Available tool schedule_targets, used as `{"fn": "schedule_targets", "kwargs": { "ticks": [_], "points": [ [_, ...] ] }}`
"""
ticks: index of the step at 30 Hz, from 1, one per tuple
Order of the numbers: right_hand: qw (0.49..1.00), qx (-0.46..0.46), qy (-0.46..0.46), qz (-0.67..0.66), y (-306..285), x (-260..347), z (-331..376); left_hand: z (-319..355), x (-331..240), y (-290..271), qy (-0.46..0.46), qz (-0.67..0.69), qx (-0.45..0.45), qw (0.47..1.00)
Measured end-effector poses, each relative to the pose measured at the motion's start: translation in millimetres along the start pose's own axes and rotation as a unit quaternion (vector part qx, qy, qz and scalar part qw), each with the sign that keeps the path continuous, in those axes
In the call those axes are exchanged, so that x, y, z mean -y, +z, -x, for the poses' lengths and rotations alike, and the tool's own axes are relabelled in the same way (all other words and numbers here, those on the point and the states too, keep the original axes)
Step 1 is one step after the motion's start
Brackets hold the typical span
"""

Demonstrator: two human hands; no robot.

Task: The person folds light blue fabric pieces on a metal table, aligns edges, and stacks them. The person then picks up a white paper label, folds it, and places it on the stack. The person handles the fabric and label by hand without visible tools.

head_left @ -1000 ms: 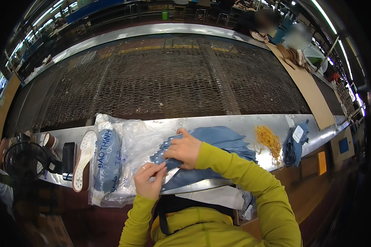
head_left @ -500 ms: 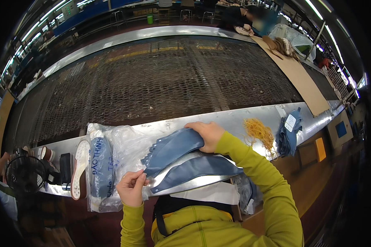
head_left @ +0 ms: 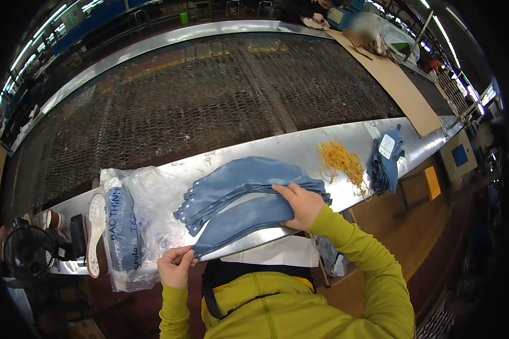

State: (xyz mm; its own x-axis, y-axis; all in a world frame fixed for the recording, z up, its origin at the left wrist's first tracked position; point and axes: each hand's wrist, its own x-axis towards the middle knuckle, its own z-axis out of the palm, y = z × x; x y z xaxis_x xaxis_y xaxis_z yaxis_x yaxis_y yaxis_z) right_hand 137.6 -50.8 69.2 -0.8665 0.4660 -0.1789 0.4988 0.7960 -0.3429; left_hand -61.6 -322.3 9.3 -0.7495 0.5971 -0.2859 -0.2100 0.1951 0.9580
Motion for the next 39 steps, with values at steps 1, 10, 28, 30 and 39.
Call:
{"fn": "schedule_targets", "kwargs": {
  "ticks": [1,10,28,30,39],
  "points": [
    [1.000,0.017,0.018,0.010,3.3,-2.5,4.2,1.0,4.9,1.9,0.000,-0.023,-0.004,1.000],
    [0.995,-0.079,0.037,-0.036,12.3,-37.3,69.8,4.0,18.9,-1.5,0.070,-0.123,-0.009,0.990],
    [0.982,-0.175,-0.035,-0.067,24.9,-54.3,70.7,3.4,-6.6,7.6,0.364,-0.402,0.034,0.840],
    [0.983,-0.161,-0.032,-0.080,22.2,-53.8,68.8,-0.1,-6.9,8.2,0.369,-0.398,0.059,0.838],
    [0.987,-0.145,-0.047,-0.059,17.1,-55.0,63.9,-6.3,-9.3,7.6,0.378,-0.418,0.106,0.819]
  ]
}}
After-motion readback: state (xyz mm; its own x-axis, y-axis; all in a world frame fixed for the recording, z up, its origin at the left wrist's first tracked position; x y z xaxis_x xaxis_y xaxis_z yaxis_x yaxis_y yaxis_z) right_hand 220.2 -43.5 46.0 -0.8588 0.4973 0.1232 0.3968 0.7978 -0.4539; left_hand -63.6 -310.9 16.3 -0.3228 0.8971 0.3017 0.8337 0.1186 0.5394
